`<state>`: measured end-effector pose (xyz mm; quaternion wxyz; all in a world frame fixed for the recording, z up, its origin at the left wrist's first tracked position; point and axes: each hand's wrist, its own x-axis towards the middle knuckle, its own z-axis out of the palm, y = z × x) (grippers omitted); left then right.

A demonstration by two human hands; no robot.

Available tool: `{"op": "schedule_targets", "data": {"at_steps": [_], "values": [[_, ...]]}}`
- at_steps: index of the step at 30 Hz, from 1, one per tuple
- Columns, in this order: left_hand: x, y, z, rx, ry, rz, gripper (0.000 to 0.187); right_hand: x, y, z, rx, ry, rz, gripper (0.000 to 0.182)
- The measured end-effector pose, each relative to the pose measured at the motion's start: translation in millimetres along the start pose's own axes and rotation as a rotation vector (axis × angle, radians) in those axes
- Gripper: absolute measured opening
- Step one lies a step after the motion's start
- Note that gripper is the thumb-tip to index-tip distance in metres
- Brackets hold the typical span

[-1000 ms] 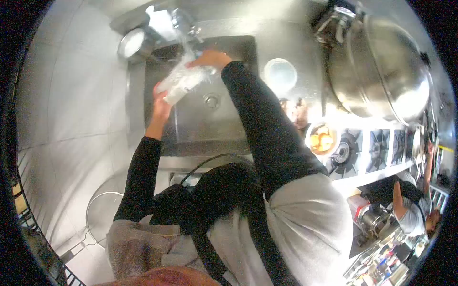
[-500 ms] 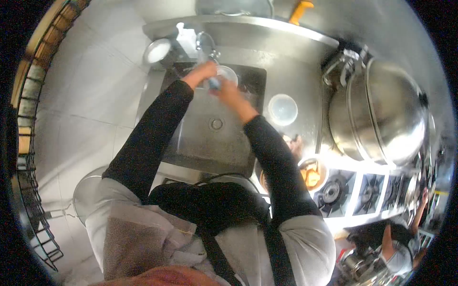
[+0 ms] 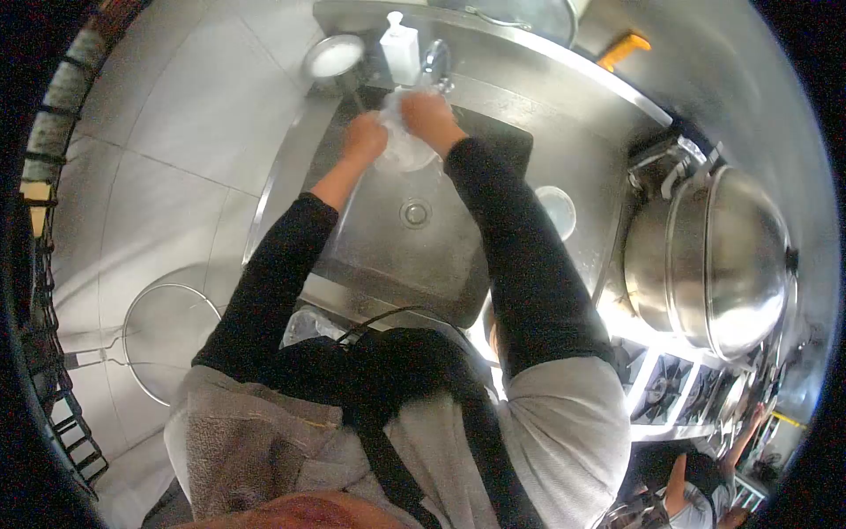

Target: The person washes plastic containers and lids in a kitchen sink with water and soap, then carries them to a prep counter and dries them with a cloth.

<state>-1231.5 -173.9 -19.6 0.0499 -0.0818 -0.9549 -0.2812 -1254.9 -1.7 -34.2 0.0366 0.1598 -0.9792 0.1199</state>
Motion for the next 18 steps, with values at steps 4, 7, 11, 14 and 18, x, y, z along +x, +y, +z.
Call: {"op": "schedule_targets", "data": {"at_steps": [4,7,11,14,18], "values": [[-13,-21,-17,-0.083,0.150,0.132,0.030,-41,-12,61,0.107,0.010,0.223,0.028],[-23,-27,-6,-0.077,-0.040,0.166,0.031,-45,-6,71,0.041,0.015,0.047,0.028],[-18,-44,32,-0.251,-0.063,0.161,0.031,-25,-27,24,-0.126,0.059,0.015,0.030],[-27,-7,-4,-0.052,-0.050,0.201,0.035,-65,-16,40,0.130,-0.068,0.363,0.036],[-42,-3,11,-0.020,0.051,0.219,0.038,-109,-9,151,0.475,0.237,0.120,0.037]]}}
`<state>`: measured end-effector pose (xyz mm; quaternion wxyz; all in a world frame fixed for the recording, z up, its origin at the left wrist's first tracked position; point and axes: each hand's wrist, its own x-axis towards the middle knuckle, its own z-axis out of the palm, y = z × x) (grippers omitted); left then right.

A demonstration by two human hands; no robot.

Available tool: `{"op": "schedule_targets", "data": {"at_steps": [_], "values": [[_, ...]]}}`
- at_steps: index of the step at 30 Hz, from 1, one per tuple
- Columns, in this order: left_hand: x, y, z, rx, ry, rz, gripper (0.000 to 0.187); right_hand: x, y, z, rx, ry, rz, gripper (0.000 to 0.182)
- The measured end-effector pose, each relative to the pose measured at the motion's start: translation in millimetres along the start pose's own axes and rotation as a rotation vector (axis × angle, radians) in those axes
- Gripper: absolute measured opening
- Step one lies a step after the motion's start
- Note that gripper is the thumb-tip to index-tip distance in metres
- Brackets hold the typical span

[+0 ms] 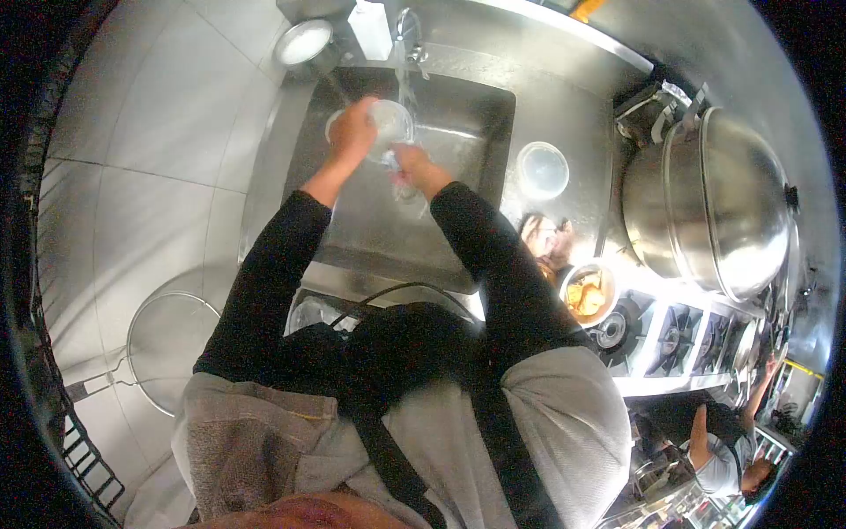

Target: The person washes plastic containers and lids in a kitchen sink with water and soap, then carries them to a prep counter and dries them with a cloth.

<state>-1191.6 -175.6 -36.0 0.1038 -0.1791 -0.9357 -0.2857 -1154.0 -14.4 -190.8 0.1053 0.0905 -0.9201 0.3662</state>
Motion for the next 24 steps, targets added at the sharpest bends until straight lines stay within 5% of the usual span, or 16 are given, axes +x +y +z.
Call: {"op": "schedule_targets", "data": {"at_steps": [3,6,8,11,13,16,19,20,22,24], "values": [[-14,-22,14,-0.052,0.128,0.010,0.024,26,-38,-51,-0.017,-0.329,0.494,0.035],[-5,13,-17,0.209,-0.331,0.122,0.014,43,-53,-90,-0.450,-0.169,0.045,0.035],[1,24,-8,0.183,-0.303,0.069,0.013,55,-42,-92,-0.510,-0.107,-0.231,0.034],[2,37,-3,0.051,-0.135,0.011,0.015,8,-26,-71,-0.100,0.194,0.428,0.033],[-8,38,7,-0.025,-0.001,-0.074,0.016,-12,-16,-1,0.616,0.247,1.030,0.031],[-27,10,40,-0.079,0.140,-0.176,0.020,-26,0,-25,0.095,0.119,0.527,0.028],[-36,15,-4,0.059,-0.101,-0.072,0.033,-28,-9,-43,-0.373,-0.005,-0.011,0.026],[-32,12,-8,0.076,-0.169,0.160,0.034,-24,-21,-49,-0.354,-0.054,0.012,0.029],[-17,28,-7,0.228,-0.400,0.191,0.032,-8,-54,-80,-0.334,-0.147,0.052,0.034],[-15,34,-7,0.233,-0.446,0.156,0.027,-25,-48,-59,-0.114,0.068,0.348,0.033]]}}
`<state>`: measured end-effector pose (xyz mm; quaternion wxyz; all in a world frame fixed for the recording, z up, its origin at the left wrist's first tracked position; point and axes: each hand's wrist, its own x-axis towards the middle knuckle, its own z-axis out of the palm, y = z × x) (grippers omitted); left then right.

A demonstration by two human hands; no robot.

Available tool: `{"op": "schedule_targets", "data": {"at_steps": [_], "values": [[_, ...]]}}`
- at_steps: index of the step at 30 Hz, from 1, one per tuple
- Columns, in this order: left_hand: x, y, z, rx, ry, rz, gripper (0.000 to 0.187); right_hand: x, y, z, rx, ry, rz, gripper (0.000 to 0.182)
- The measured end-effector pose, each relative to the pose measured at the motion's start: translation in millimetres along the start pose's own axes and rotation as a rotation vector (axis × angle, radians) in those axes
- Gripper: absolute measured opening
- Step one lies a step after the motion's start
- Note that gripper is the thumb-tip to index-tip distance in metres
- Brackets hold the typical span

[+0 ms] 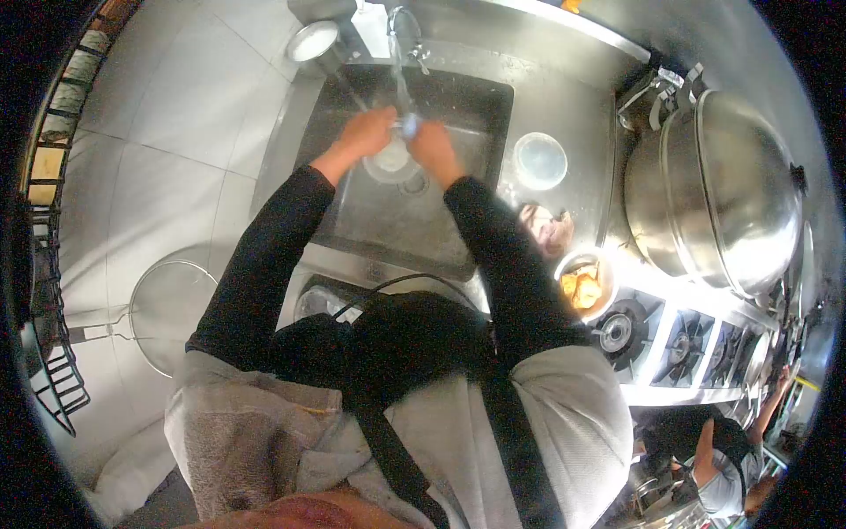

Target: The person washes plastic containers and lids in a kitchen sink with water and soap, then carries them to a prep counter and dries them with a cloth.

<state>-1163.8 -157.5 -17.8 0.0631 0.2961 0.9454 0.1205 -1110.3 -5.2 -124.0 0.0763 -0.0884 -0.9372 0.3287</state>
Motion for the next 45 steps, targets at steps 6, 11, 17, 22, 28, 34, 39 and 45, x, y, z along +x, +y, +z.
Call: {"op": "schedule_targets", "data": {"at_steps": [6,11,17,22,28,34,39,45], "values": [[-7,-27,29,-0.194,0.313,-0.360,0.023,-30,4,43,0.529,-0.420,0.431,0.070],[-13,-65,39,-0.395,0.487,-0.567,0.043,52,-70,-60,0.487,-0.464,0.377,0.060],[6,-15,-6,-1.016,0.417,-0.556,0.052,128,-56,33,-0.376,-0.427,-0.760,0.034],[51,-38,22,-0.494,0.572,-0.071,0.042,130,-47,26,-0.424,-0.514,-0.451,0.031],[93,-91,77,-0.309,0.363,-0.163,0.027,120,-46,-7,0.010,-0.533,-0.453,0.041],[49,-190,216,-1.500,0.075,-1.031,0.021,93,-27,-8,0.102,-0.374,-0.395,0.047],[7,-172,151,-2.323,0.102,-1.245,0.022,-9,-90,5,0.003,0.138,-0.489,0.046],[-56,-161,83,-2.278,0.381,-1.438,0.018,50,-30,47,1.575,-0.043,0.464,0.045]]}}
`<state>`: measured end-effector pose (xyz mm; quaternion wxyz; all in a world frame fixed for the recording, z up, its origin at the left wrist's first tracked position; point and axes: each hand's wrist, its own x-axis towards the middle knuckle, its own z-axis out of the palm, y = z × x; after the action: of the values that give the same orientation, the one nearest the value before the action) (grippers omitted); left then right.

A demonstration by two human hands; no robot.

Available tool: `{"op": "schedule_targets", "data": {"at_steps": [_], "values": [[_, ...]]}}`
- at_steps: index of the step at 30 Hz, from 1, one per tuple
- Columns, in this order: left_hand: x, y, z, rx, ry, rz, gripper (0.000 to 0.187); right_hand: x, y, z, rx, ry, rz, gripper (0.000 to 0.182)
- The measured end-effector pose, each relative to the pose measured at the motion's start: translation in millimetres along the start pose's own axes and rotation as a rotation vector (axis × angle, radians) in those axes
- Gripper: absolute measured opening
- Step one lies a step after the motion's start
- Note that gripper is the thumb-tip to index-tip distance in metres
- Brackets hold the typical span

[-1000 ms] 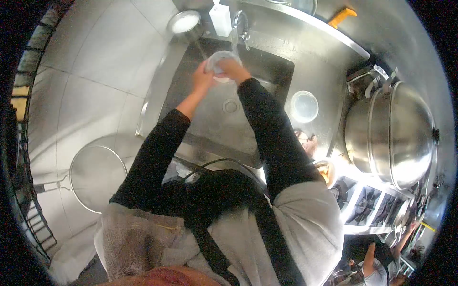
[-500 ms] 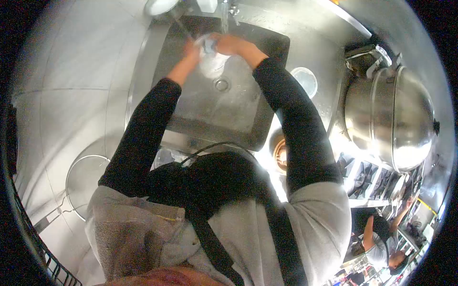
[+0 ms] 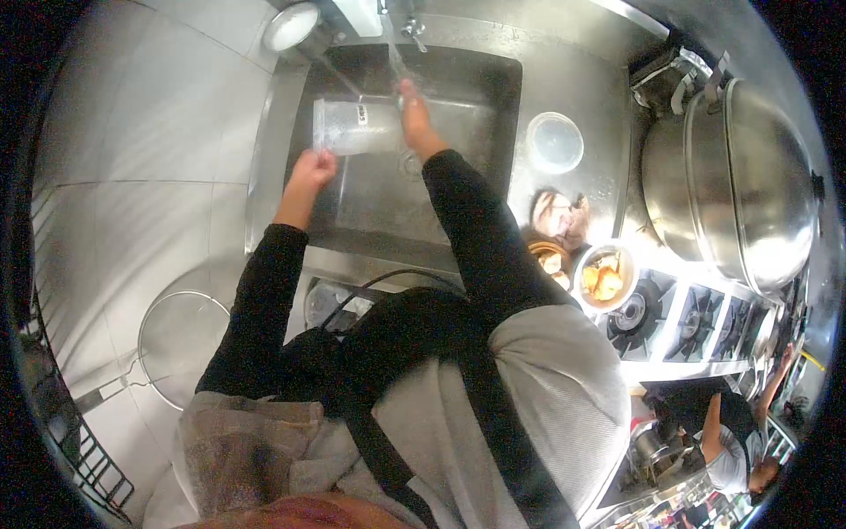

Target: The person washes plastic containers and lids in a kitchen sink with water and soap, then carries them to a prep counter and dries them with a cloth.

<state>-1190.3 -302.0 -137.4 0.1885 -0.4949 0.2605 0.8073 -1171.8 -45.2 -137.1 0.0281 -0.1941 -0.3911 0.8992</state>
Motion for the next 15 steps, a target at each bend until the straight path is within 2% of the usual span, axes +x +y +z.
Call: {"op": "schedule_targets", "data": {"at_steps": [1,2,4,5,7,9,12,15], "values": [[-14,-7,5,0.002,0.039,0.039,0.017,-1,22,-10,-0.063,0.013,0.001,0.044],[-9,-6,5,0.036,-0.036,0.079,0.015,-5,46,-21,-0.130,0.026,-0.001,0.044],[1,-2,1,0.103,-0.181,0.163,0.013,-21,50,-29,-0.492,-0.052,-0.026,0.043],[2,-4,4,0.262,-0.152,0.274,0.015,-30,45,-39,-0.789,-0.151,-0.044,0.043],[-19,-20,31,0.572,-0.081,0.500,0.023,-28,27,-38,-1.208,-0.173,-0.177,0.042],[-11,-33,46,0.916,-0.184,0.864,0.042,-12,-5,-20,-1.442,0.010,-0.406,0.042],[-50,-55,79,1.079,-0.232,0.886,0.046,-13,-73,34,-1.181,-0.026,-0.356,0.039],[-59,-80,98,1.155,-0.237,0.983,0.052,37,-50,8,-1.838,-0.582,-0.904,0.040]]}}
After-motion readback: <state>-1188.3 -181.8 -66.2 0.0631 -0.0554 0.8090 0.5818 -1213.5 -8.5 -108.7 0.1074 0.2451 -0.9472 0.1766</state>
